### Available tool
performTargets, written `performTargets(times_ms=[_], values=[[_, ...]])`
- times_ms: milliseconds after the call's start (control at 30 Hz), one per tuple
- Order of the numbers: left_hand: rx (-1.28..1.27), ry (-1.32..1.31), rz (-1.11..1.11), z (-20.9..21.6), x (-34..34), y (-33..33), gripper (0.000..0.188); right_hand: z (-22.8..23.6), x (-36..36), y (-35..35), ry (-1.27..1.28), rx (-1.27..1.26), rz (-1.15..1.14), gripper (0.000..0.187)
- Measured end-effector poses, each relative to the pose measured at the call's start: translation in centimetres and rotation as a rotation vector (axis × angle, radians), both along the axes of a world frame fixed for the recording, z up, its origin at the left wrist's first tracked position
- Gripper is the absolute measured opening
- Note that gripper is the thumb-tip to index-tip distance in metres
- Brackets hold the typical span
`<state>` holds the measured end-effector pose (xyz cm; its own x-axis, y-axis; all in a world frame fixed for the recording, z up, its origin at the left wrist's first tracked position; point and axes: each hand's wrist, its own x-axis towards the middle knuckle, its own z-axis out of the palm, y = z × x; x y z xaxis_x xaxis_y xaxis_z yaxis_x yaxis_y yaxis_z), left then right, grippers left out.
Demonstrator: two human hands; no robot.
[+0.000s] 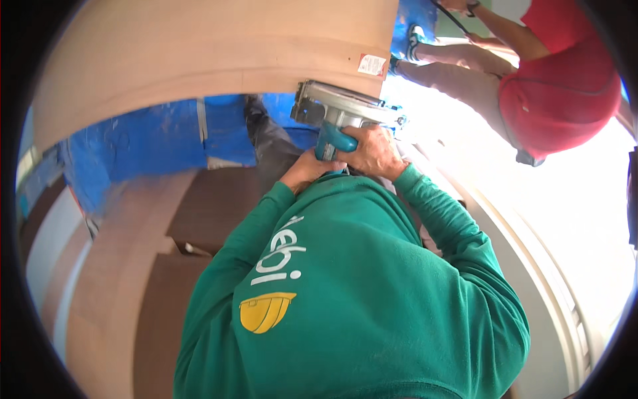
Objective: The person measures and marks a large curved wooden panel with a tape measure and pencil. They then use a power drill to drive screws into the panel, securing it to a structure. Finally, they use a circular saw to cut the panel along a marked line.
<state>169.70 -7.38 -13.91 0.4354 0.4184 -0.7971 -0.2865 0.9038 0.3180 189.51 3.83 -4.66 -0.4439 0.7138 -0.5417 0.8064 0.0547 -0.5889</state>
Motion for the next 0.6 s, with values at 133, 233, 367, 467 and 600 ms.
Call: performTargets(times_ms=[133,233,367,467,600], values=[[-0.025,0.066,0.247,0.3,8.1,-2.5,0.065,-1.4,6.5,0.0,0.056,-0.03,0.039,0.049],[-0.032,0.11,0.312,-0.2,12.0,-2.9,0.066,-1.6,9.9,0.3,0.061,-0.096,0.004,0.048],[0.031,0.034,0.416,-1.6,16.0,-3.4,0.065,-1.7,12.8,0.5,0.007,-0.065,0.066,0.047],[0.051,0.034,0.438,-2.7,18.0,-4.6,0.071,-1.7,14.2,0.5,-0.001,-0.07,0.108,0.05],[0.048,0.077,0.466,-3.9,19.4,-6.1,0.077,-1.8,15.2,0.2,0.033,-0.067,0.185,0.05]])
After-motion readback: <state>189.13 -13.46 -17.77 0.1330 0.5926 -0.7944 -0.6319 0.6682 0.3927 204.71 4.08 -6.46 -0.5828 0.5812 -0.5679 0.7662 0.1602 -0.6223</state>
